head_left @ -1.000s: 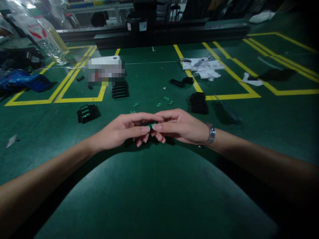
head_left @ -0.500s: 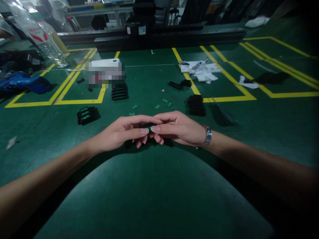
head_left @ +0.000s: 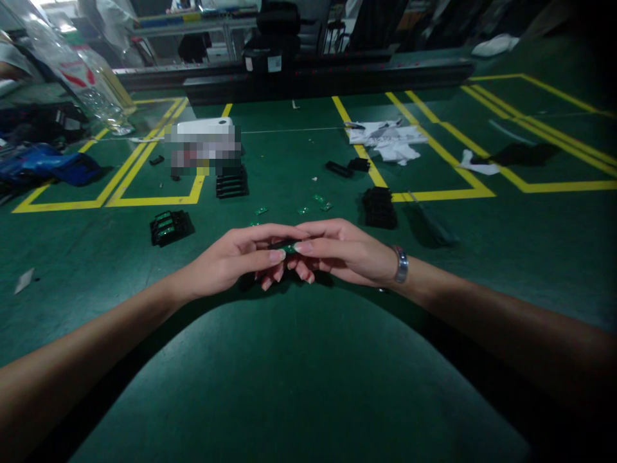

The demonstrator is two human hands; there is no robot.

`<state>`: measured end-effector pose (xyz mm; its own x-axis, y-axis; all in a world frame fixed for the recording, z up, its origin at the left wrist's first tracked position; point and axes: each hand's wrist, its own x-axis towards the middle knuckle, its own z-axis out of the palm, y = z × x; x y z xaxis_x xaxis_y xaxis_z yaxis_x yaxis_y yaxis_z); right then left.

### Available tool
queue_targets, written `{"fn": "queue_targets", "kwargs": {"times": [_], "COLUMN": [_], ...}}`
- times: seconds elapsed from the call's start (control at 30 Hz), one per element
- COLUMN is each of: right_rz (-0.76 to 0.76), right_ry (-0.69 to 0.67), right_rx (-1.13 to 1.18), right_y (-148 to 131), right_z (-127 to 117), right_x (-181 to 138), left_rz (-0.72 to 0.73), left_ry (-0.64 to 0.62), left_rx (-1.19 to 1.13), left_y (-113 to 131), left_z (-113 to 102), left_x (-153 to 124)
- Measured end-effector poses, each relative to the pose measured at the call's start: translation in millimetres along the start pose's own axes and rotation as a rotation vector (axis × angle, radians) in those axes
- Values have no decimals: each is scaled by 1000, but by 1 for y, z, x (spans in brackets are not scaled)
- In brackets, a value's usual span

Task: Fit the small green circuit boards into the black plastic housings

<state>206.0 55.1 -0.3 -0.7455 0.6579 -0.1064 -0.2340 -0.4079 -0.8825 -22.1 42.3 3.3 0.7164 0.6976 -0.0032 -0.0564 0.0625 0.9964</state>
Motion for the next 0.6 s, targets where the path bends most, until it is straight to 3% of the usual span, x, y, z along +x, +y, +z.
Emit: {"fn": "queue_targets", "kwargs": {"times": [0.6], "right_rz": [-13], "right_ry": [56], "right_rx": [-5], "right_y": [1], "right_z": [1], "right_x": [1], "left_rz": [59], "left_ry": [33], "left_rx": [14], "left_y": [-6], "left_z": [0], "left_x": [0]}}
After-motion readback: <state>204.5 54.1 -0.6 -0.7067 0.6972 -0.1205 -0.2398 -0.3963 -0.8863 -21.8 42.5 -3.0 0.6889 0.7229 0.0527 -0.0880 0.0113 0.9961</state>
